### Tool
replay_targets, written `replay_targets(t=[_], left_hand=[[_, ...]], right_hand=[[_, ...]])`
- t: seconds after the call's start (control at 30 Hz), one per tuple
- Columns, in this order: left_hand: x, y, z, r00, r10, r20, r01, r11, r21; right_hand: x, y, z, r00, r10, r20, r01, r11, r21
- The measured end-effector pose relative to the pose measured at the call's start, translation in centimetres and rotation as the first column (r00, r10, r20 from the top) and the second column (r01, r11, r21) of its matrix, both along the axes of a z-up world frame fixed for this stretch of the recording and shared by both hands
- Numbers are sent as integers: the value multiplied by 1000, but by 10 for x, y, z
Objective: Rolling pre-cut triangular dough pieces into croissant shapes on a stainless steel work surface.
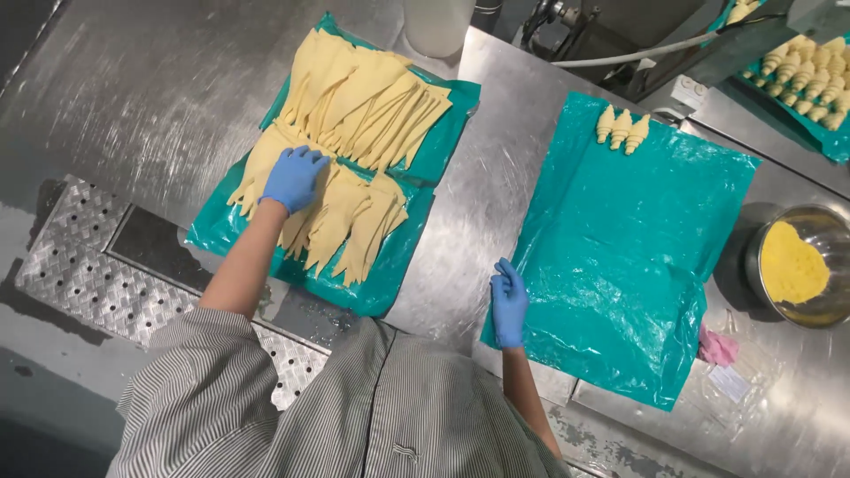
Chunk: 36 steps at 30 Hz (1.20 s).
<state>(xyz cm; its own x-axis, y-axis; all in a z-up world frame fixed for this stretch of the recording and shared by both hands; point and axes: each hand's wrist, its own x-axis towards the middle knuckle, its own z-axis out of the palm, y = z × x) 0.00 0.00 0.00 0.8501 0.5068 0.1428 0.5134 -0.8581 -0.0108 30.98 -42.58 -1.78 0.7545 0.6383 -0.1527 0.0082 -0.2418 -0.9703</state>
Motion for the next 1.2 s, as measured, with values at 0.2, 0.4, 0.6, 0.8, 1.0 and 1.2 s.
replay_targets(t=[0.2,0.4,0.6,0.8,1.0,1.2], left_hand=[[1,27,26,976,-46,-211,45,999,-8],[2,17,53,976,-158,-148,139,981,-136],[106,-153,217,807,-492,327,467,870,156],[150,-263,175,638,-606,476,673,739,39],[159,-268,104,836,341,430,485,-94,-869],[155,-274,25,977,203,63,153,-465,-872]], right_hand=[[-8,12,24,998,-35,59,33,999,43],[-22,-7,12,1000,3,24,-4,999,33],[-52,32,110,536,282,-796,-277,949,150],[-15,22,89,663,222,-715,81,928,362],[-18,-10,101,849,219,-480,-173,975,140],[-26,-1,132,860,477,-180,-447,876,181]])
